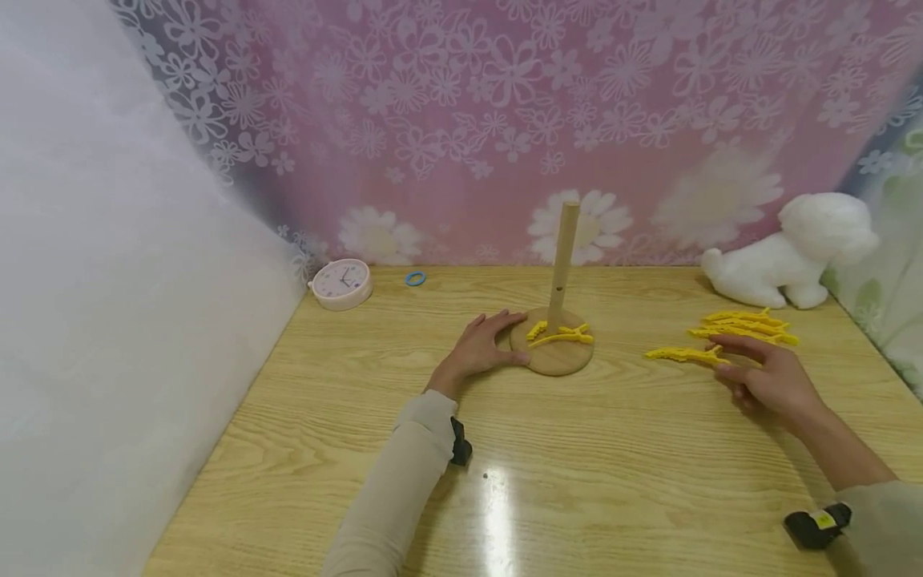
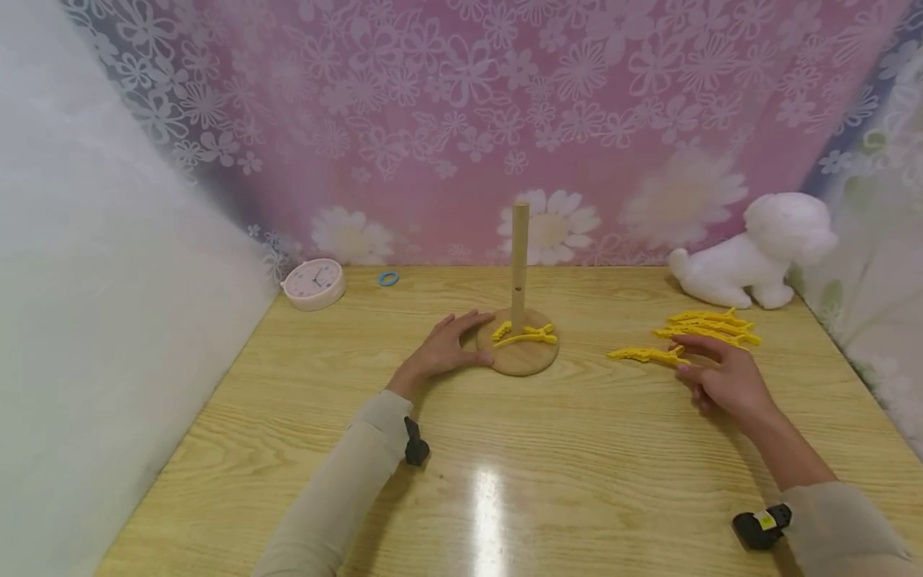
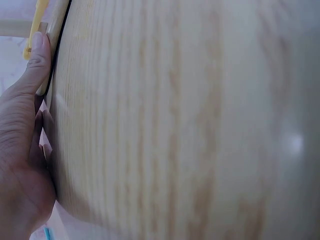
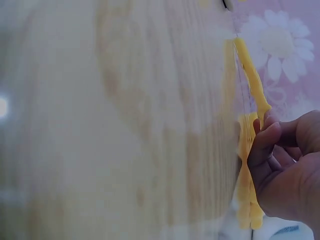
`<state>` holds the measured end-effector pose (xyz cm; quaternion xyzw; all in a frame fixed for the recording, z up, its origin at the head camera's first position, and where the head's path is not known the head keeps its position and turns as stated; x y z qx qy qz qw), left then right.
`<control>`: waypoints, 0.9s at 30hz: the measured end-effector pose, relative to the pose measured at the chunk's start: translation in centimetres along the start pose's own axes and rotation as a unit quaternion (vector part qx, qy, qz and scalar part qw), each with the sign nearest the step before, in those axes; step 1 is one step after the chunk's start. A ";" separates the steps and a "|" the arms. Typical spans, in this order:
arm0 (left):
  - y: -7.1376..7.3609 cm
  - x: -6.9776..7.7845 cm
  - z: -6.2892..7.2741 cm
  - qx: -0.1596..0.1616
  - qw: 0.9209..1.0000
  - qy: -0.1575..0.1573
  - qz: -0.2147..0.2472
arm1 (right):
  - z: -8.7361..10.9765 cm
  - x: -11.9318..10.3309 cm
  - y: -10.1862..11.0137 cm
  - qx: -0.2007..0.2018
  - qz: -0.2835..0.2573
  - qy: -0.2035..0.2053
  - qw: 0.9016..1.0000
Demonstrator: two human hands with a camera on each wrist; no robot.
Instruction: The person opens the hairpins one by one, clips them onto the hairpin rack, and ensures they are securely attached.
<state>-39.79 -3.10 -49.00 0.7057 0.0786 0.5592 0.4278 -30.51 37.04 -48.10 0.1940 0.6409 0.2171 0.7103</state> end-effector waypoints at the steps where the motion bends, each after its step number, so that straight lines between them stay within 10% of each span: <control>1: 0.0 0.0 0.0 0.000 1.000 -0.001 -0.001 | -0.1 -0.3 -0.1 0.003 0.000 0.005 1.000; 27: -0.1 -0.1 -0.2 0.000 1.000 -0.001 -0.011 | -3.2 -7.5 -4.1 0.089 -0.020 0.019 0.996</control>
Point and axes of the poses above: each hand's wrist, its own z-axis away from the middle knuckle, its own y-axis out of the back of the hand, x = y × z, the point moved 10 cm from there along -z, towards the middle knuckle, and after that the axes turned 6 degrees about z, right-handed, at the moved point
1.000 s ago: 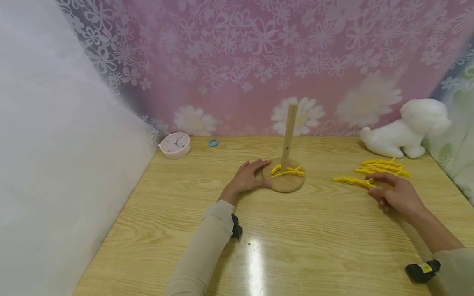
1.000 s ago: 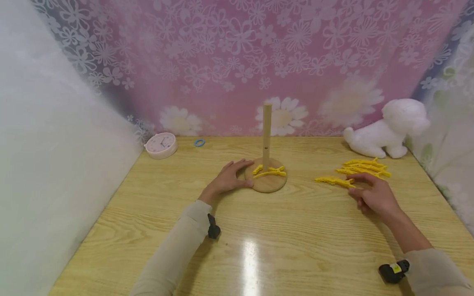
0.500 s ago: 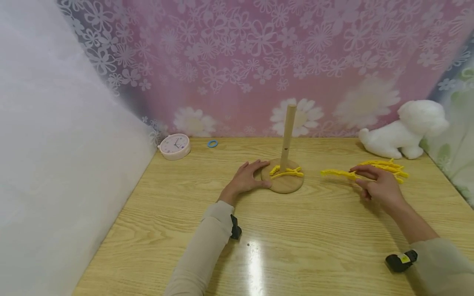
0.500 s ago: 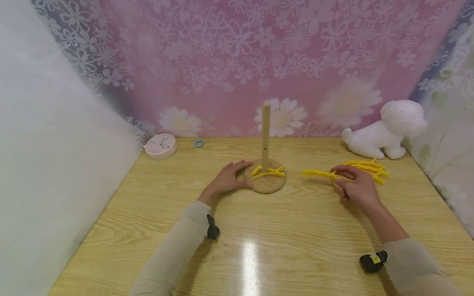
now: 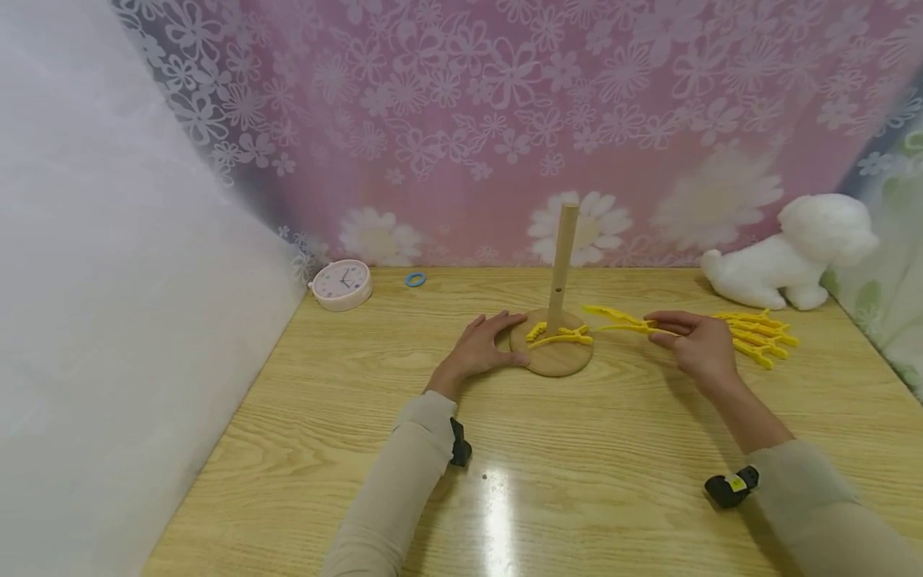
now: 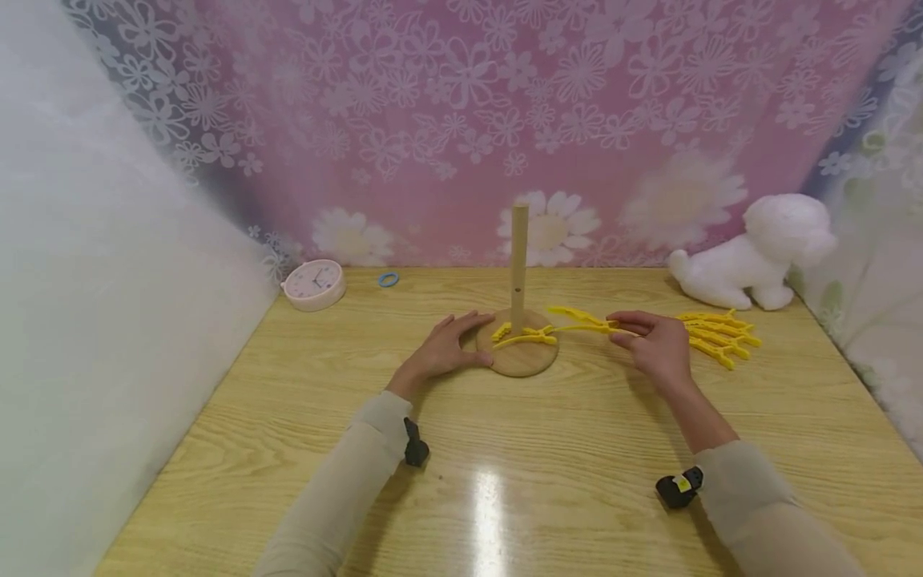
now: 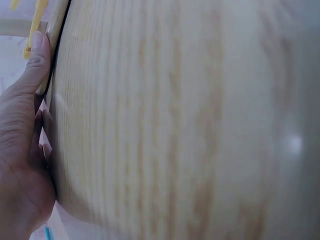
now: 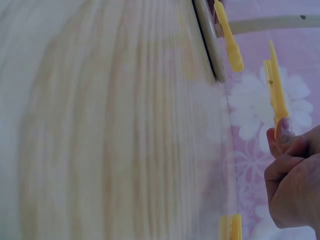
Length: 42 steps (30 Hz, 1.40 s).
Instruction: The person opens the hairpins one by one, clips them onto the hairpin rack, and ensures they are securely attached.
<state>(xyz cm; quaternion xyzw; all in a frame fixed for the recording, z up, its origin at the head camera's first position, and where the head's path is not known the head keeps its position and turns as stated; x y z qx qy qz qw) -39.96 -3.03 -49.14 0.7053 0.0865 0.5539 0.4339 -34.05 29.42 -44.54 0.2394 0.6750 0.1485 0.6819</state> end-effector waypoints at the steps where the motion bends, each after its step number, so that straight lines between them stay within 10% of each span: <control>1: 0.0 0.0 0.0 0.000 1.000 -0.001 -0.001 | -0.1 -0.3 -0.2 0.003 0.003 0.003 1.000; 16: 0.1 0.0 0.0 0.002 1.000 0.007 -0.002 | -1.8 -2.2 -3.7 0.042 0.015 0.019 0.999; 42: 0.1 -0.4 0.0 0.004 1.000 0.021 -0.004 | -2.7 -4.4 -8.2 -0.022 0.034 0.021 0.999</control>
Point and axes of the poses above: each hand's wrist, its own z-axis away from the middle knuckle, its own y-axis out of the back of the hand, x = y × z, the point moved 10 cm from there along -z, towards the middle knuckle, and after that the axes turned 6 degrees about z, right-handed, at the moved point
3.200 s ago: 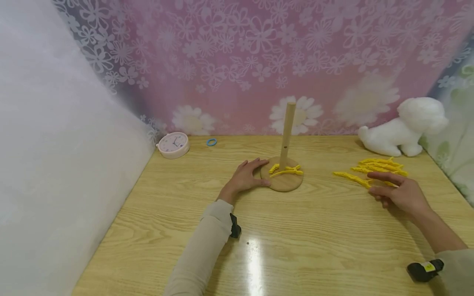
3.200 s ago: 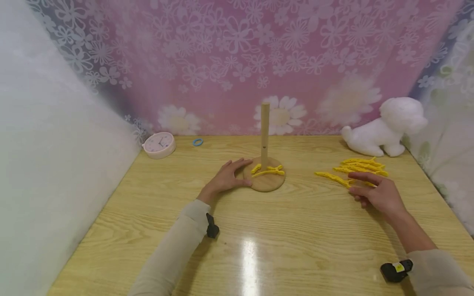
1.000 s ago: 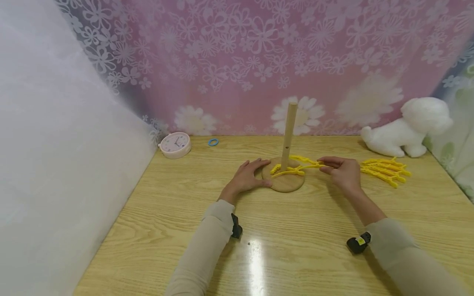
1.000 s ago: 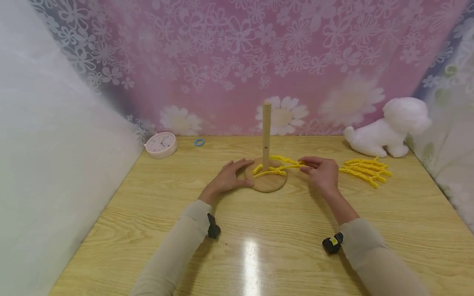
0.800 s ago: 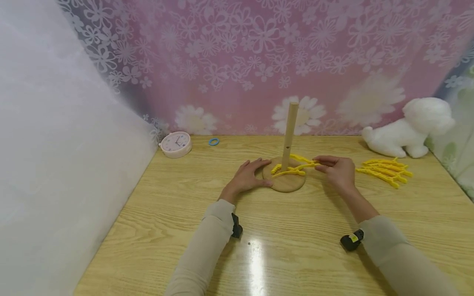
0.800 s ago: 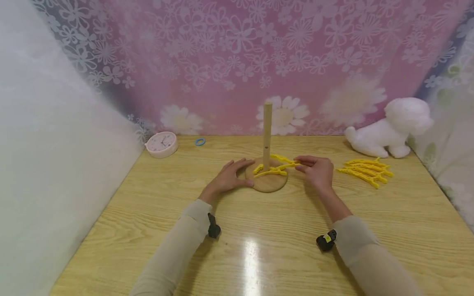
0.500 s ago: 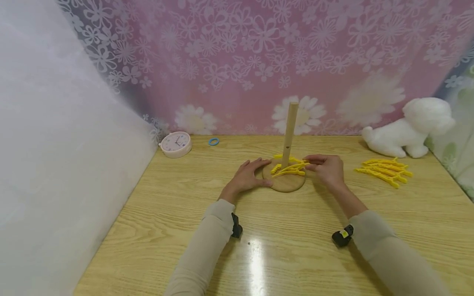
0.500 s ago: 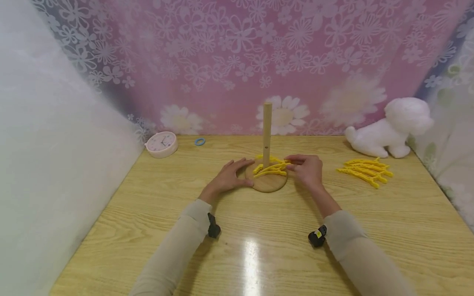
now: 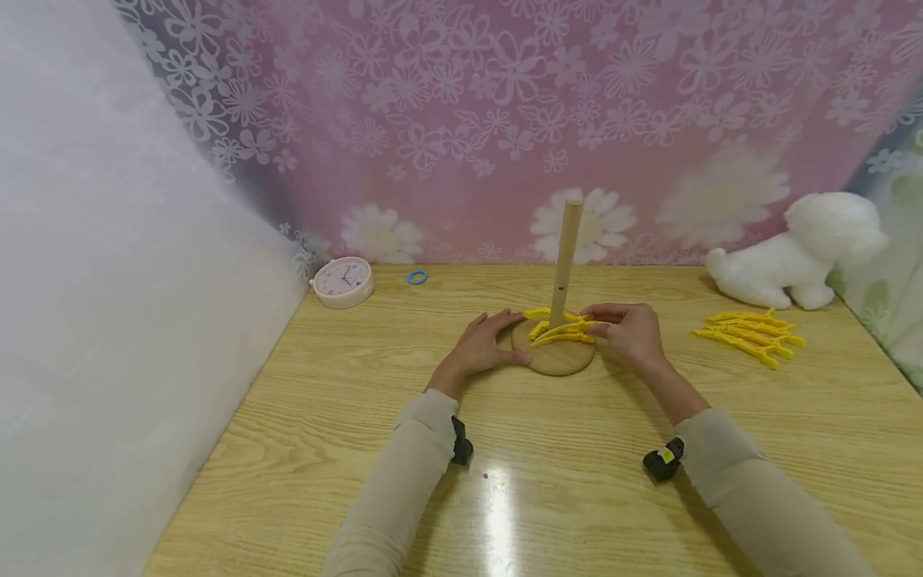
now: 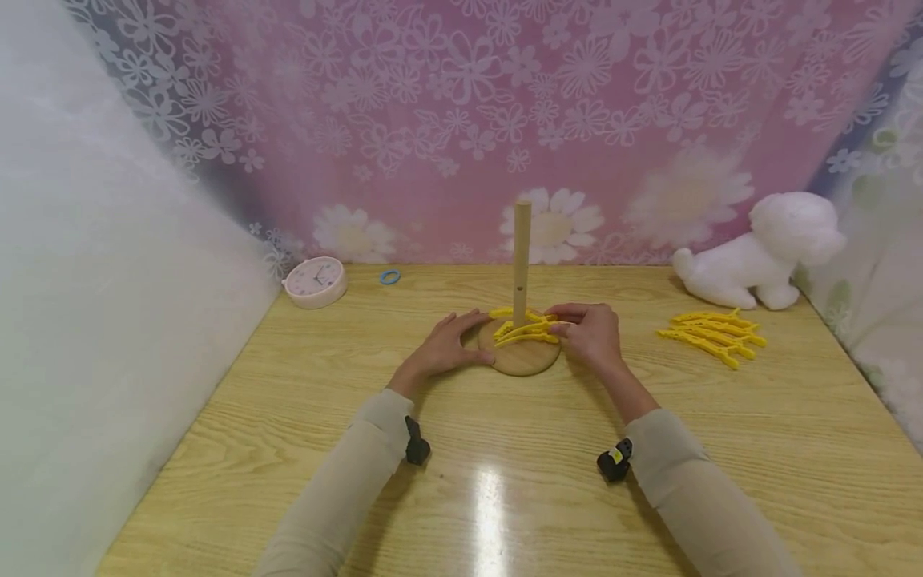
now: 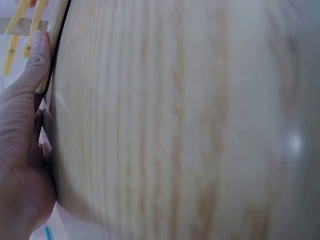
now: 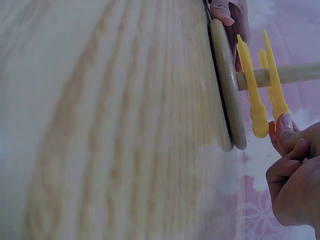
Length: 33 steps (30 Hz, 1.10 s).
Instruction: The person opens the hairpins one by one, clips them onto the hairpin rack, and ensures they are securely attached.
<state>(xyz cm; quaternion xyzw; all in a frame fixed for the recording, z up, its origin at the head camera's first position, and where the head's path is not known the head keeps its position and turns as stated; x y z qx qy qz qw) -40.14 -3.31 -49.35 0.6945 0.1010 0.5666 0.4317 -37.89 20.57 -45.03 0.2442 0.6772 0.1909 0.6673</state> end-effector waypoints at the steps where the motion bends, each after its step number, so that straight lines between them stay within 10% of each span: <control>1: 0.0 0.0 0.0 0.000 1.000 0.001 -0.001 | 0.0 0.0 0.0 -0.001 0.000 0.002 1.000; 18: 0.1 0.5 0.1 -0.001 1.000 -0.011 0.003 | 0.1 -0.1 -0.1 -0.024 0.033 0.033 0.999; 33: 0.0 0.4 0.0 -0.002 1.000 -0.014 -0.003 | 0.7 0.5 -1.2 -0.112 -0.080 0.042 0.990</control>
Point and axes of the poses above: each hand's wrist, its own z-axis away from the middle knuckle, its own y-axis out of the back of the hand, x = y × z, the point moved 10 cm from there along -z, towards the middle knuckle, and after that the axes turned 6 degrees about z, right-handed, at the moved point
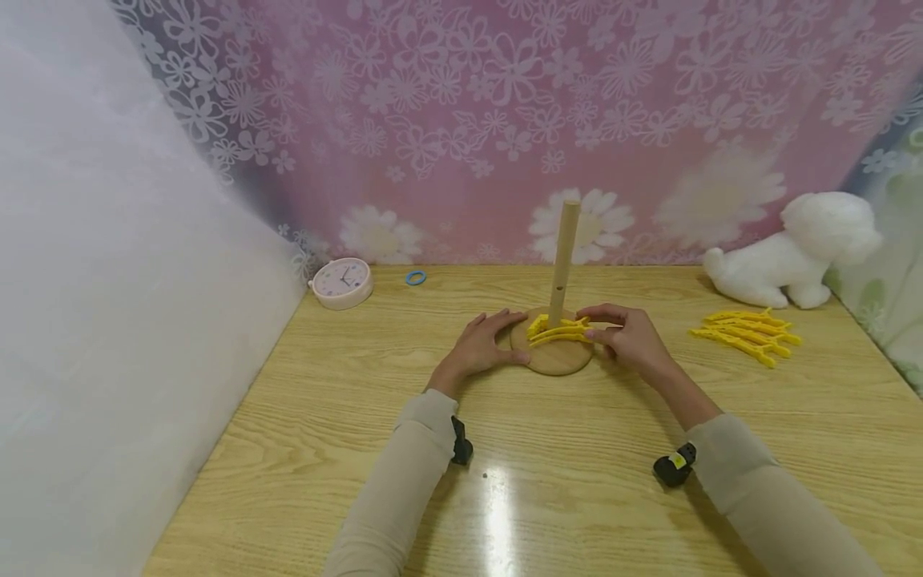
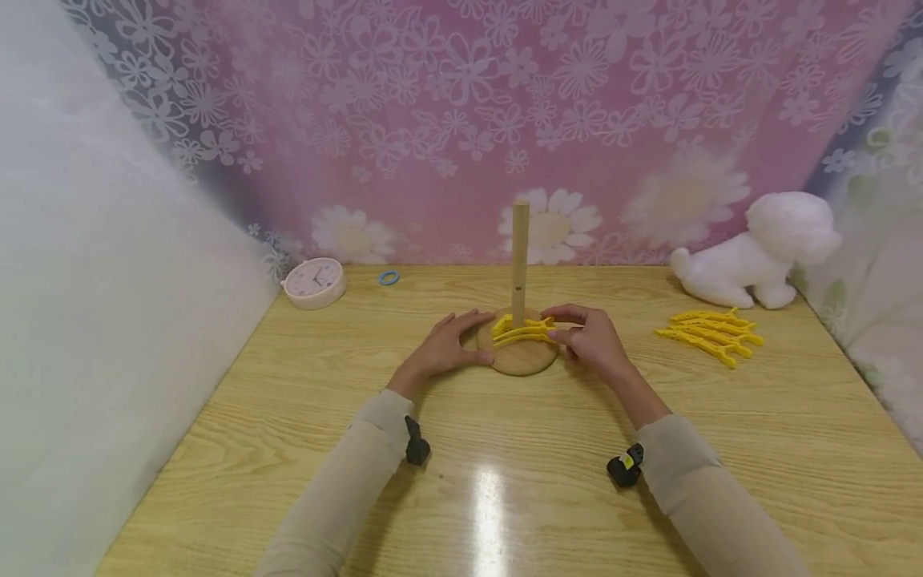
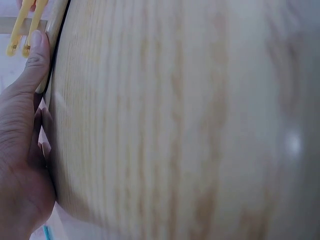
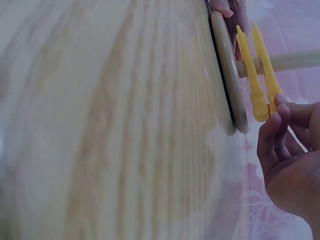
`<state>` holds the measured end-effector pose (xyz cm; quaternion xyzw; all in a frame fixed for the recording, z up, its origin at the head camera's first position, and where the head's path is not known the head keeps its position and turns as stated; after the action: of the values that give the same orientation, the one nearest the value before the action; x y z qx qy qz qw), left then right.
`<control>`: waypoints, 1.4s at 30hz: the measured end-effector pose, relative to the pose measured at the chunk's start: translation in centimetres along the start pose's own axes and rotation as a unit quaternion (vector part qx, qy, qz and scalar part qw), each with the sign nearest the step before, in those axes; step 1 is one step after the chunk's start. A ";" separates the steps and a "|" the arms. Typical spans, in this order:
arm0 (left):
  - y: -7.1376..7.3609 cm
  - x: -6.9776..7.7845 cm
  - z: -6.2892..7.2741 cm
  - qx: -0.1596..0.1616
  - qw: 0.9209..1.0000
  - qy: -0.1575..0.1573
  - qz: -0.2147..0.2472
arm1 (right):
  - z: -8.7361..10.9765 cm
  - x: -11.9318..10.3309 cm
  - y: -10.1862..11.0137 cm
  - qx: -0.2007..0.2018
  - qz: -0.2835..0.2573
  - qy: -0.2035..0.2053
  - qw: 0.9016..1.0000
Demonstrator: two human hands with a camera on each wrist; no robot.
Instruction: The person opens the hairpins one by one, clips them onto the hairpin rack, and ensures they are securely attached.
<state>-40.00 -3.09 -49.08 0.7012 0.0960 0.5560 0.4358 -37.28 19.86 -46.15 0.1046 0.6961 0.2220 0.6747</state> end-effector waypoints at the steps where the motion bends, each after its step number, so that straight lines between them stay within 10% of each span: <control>1: 0.0 0.0 0.0 0.001 1.000 0.000 0.000 | 0.0 0.0 -0.1 -0.004 -0.001 0.003 1.000; 16: -0.1 0.1 0.0 -0.002 1.000 0.001 0.006 | 2.0 0.5 1.7 -0.045 -0.017 0.004 0.999; 42: -0.2 0.3 0.1 0.001 1.000 -0.008 0.004 | 9.7 9.5 17.2 0.095 0.032 -0.047 0.994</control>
<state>-39.75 -2.89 -49.00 0.7068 0.0904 0.5515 0.4336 -31.01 40.87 -46.78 0.2009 0.6777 0.1706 0.6864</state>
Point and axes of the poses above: each hand's wrist, its own z-axis away from the middle knuckle, its own y-axis out of the back of the hand, x = y × z, the point moved 10 cm from there along -z, towards the middle knuckle, and after that the axes turned 6 degrees about z, right-handed, at the moved point
